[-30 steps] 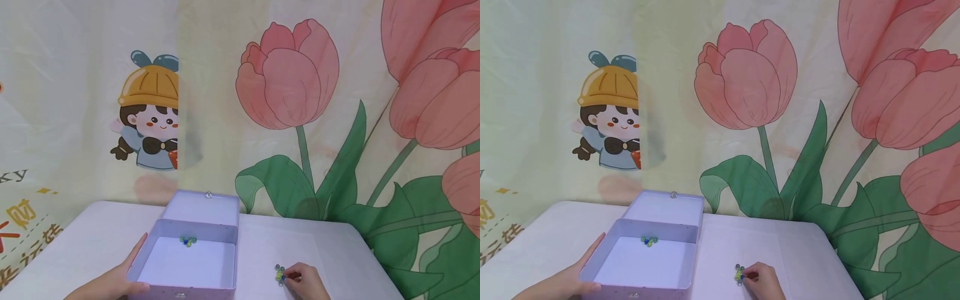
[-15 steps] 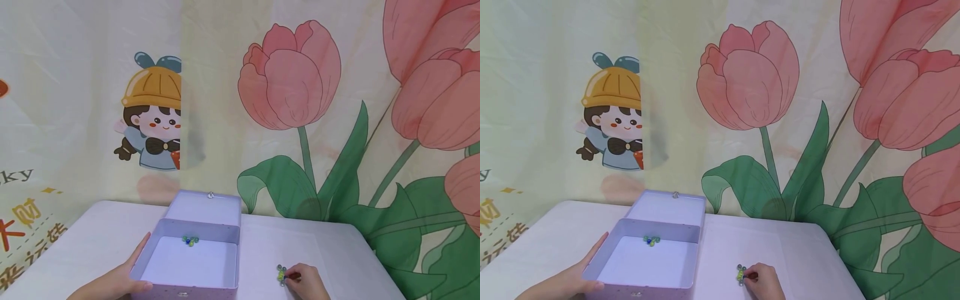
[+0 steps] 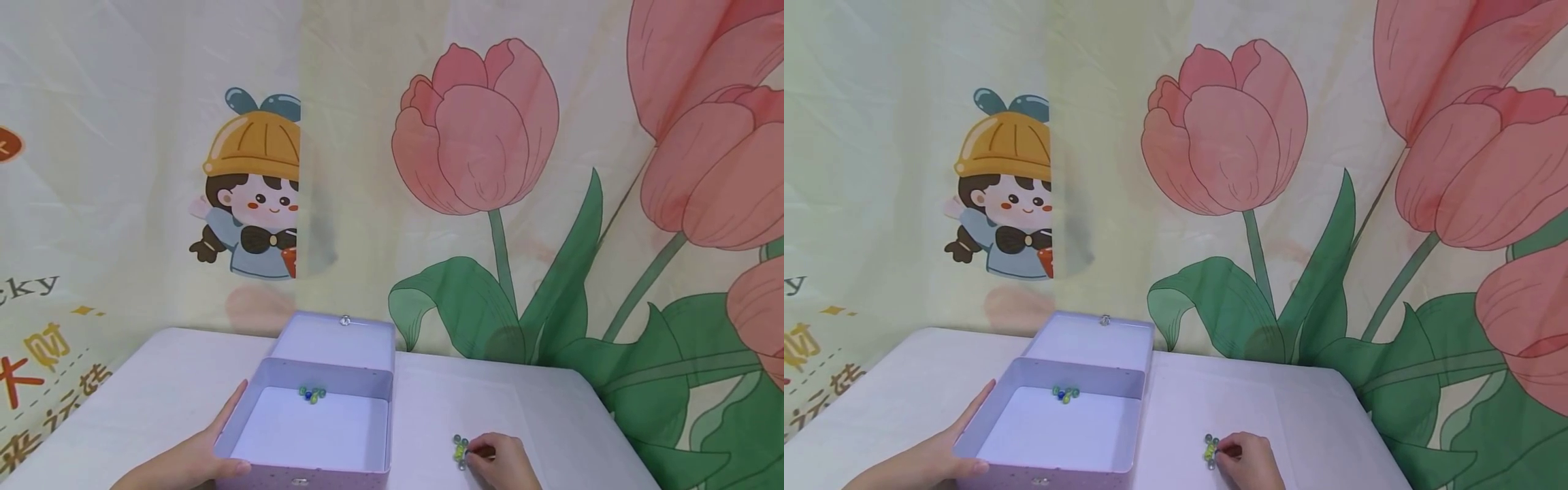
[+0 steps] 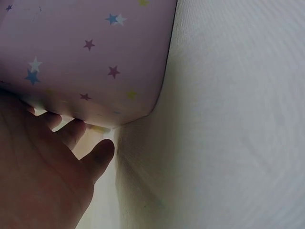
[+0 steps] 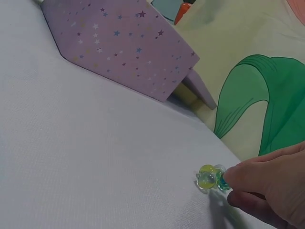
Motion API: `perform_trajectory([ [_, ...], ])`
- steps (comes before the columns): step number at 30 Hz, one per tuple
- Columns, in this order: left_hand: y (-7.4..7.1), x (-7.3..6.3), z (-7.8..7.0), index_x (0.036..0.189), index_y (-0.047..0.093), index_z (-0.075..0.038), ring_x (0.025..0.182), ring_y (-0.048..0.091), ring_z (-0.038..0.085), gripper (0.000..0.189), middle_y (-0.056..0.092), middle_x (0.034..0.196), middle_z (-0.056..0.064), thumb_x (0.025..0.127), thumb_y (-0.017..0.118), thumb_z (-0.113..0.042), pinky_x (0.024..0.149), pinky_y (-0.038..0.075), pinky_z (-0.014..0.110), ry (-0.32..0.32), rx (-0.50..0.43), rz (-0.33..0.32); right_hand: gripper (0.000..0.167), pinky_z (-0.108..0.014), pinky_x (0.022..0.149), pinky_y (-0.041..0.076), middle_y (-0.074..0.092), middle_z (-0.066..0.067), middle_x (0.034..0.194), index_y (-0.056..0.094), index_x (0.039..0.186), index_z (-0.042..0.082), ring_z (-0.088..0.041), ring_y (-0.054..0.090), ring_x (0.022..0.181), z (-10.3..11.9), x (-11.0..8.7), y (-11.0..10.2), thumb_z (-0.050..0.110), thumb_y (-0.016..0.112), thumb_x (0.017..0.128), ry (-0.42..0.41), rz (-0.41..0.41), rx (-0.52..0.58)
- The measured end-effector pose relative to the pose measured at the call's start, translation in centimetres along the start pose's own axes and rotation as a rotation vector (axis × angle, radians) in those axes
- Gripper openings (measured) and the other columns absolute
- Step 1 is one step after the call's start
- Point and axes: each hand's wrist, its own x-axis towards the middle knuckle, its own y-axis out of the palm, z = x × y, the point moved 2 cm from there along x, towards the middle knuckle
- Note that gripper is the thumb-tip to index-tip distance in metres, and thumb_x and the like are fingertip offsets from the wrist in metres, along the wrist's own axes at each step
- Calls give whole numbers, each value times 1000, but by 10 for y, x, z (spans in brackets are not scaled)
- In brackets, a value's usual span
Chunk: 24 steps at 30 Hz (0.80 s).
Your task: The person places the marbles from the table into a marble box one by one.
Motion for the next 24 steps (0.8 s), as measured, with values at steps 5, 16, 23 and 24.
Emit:
perform_trajectory([
  [5,-1,-1,0,142,-33,-33,126,31,33,115,-14,153,22,87,67,-24,89,41,24,-23,44,-18,7,-30,69,52,67,4,79,73,87,11,-11,58,74,4,-2,-2,15,74,80,0,-5,28],
  [16,-1,-2,-4,142,-33,-36,127,33,32,114,-15,153,20,87,66,-25,91,40,28,-30,1,8,12,-23,66,52,71,0,86,71,90,8,-10,64,74,16,-8,-4,18,73,82,-117,36,177],
  [23,0,-1,-4,143,-32,-36,126,32,34,114,-12,154,20,87,67,-25,93,37,35,-69,20,-28,19,-25,71,54,70,-1,91,71,96,8,-13,64,80,27,-7,-5,20,73,82,-117,93,247],
  [24,1,0,-5,143,-32,-36,126,31,35,114,-13,154,19,87,66,-24,93,36,34,-70,37,-34,20,-25,71,54,70,-1,91,71,96,7,-13,65,81,28,-8,-5,20,73,82,-125,93,249],
])
